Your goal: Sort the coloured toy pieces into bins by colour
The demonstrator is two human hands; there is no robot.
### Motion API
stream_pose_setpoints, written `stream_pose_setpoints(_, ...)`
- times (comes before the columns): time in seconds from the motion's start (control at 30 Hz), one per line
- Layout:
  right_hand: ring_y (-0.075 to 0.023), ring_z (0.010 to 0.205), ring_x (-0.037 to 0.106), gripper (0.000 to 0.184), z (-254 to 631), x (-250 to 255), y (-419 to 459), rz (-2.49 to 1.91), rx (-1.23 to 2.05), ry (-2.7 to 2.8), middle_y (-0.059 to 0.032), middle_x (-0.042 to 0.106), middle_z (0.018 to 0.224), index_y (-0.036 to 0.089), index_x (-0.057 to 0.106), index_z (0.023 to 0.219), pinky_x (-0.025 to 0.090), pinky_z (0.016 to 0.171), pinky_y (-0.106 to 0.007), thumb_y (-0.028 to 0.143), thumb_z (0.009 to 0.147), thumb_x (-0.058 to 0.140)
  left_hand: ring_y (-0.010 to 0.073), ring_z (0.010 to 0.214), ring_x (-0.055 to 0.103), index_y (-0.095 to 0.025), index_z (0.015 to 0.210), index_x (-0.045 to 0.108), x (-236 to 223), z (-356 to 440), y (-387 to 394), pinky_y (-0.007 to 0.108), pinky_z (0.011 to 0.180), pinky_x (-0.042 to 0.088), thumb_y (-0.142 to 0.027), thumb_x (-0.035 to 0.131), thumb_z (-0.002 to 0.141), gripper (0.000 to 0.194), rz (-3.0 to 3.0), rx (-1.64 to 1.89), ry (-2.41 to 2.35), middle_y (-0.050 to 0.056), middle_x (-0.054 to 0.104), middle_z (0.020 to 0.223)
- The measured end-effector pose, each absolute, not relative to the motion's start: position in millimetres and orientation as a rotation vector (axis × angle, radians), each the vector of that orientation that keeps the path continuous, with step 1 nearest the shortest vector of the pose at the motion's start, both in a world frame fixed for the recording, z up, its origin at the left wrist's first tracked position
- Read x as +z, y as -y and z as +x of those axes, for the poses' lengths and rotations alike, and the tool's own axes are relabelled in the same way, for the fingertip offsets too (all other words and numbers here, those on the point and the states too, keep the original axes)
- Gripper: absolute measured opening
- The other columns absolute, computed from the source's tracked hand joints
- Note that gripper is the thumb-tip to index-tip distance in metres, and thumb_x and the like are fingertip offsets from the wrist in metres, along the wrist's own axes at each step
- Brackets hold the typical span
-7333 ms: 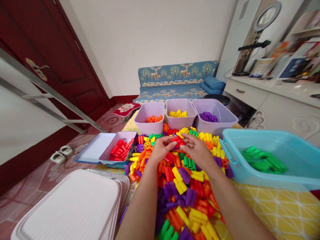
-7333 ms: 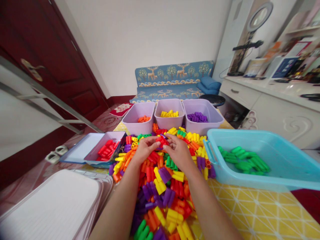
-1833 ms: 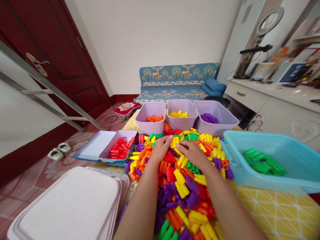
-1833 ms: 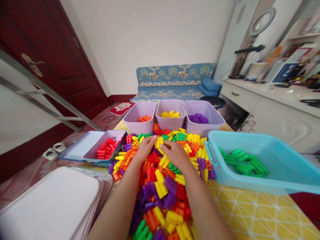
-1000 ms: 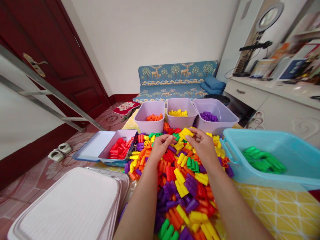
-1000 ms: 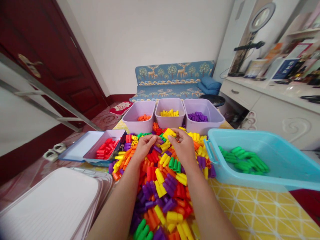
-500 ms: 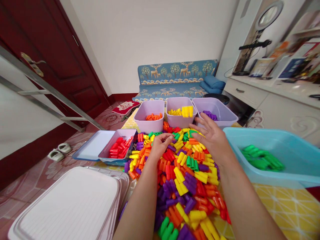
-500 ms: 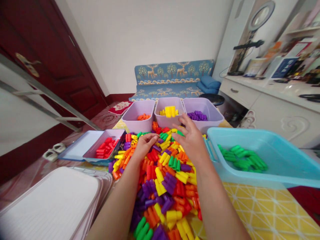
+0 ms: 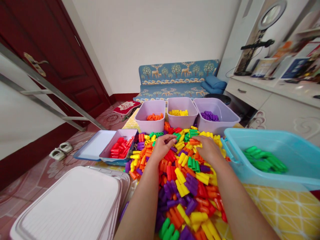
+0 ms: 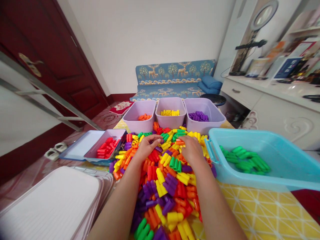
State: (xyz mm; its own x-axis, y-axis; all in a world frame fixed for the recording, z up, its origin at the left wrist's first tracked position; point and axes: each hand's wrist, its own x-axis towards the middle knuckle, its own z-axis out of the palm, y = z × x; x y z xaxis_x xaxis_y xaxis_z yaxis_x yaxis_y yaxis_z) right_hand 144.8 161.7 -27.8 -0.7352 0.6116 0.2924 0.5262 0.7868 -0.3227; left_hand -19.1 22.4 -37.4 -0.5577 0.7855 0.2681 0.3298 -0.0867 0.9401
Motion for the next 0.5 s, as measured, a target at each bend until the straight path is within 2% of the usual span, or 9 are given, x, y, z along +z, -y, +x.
stream_pose_setpoints(0.1, -0.0299, 0.105, 0.062, 0.04, 142, -31, -161, -0.831, 0.367, 2.532, -0.011, 0.07, 0.113, 0.021, 0.071, 0.111, 0.045, 0.096, -0.045, 0.012, 0.074, 0.06, 0.0184, 0.075, 0.068, -0.014, 0.094, 0.072, -37, -18, -22, 0.027, 0.069, 0.052, -0.033, 0.066, 0.079, 0.026, 1.207, 1.691, -1.794, 0.007, 0.075, 0.083)
stream_pose_setpoints(0.2, -0.0257, 0.093, 0.067, 0.025, 137, -26, -155, -0.779, 0.649, 2.389, -0.008, 0.074, 0.1, 0.022, 0.073, 0.101, 0.049, 0.087, -0.041, 0.024, 0.08, 0.058, 0.019, 0.078, 0.068, -0.013, 0.096, 0.072, -37, -17, -22, 0.027, 0.071, 0.052, -0.033, 0.067, 0.078, 0.027, 1.204, 1.7, -1.765, 0.008, 0.075, 0.086)
stream_pose_setpoints(0.37, -0.0215, 0.079, 0.069, 0.027, 125, -16, -136, -0.636, 1.233, 2.096, -0.0074, 0.074, 0.089, 0.017, 0.069, 0.099, 0.053, 0.074, -0.035, 0.033, 0.082, 0.056, 0.0211, 0.088, 0.068, -0.015, 0.106, 0.071, -38, -18, -21, 0.029, 0.079, 0.053, -0.034, 0.074, 0.073, 0.038, 1.222, 1.75, -1.66, 0.009, 0.074, 0.094)
stream_pose_setpoints(0.5, -0.0219, 0.083, 0.069, 0.026, 120, -17, -128, -0.618, 1.339, 1.983, -0.0095, 0.074, 0.091, 0.015, 0.068, 0.096, 0.054, 0.079, -0.037, 0.032, 0.078, 0.06, 0.0212, 0.089, 0.068, -0.015, 0.109, 0.069, -40, -20, -19, 0.03, 0.08, 0.053, -0.032, 0.077, 0.071, 0.042, 1.208, 1.791, -1.574, 0.01, 0.074, 0.096)
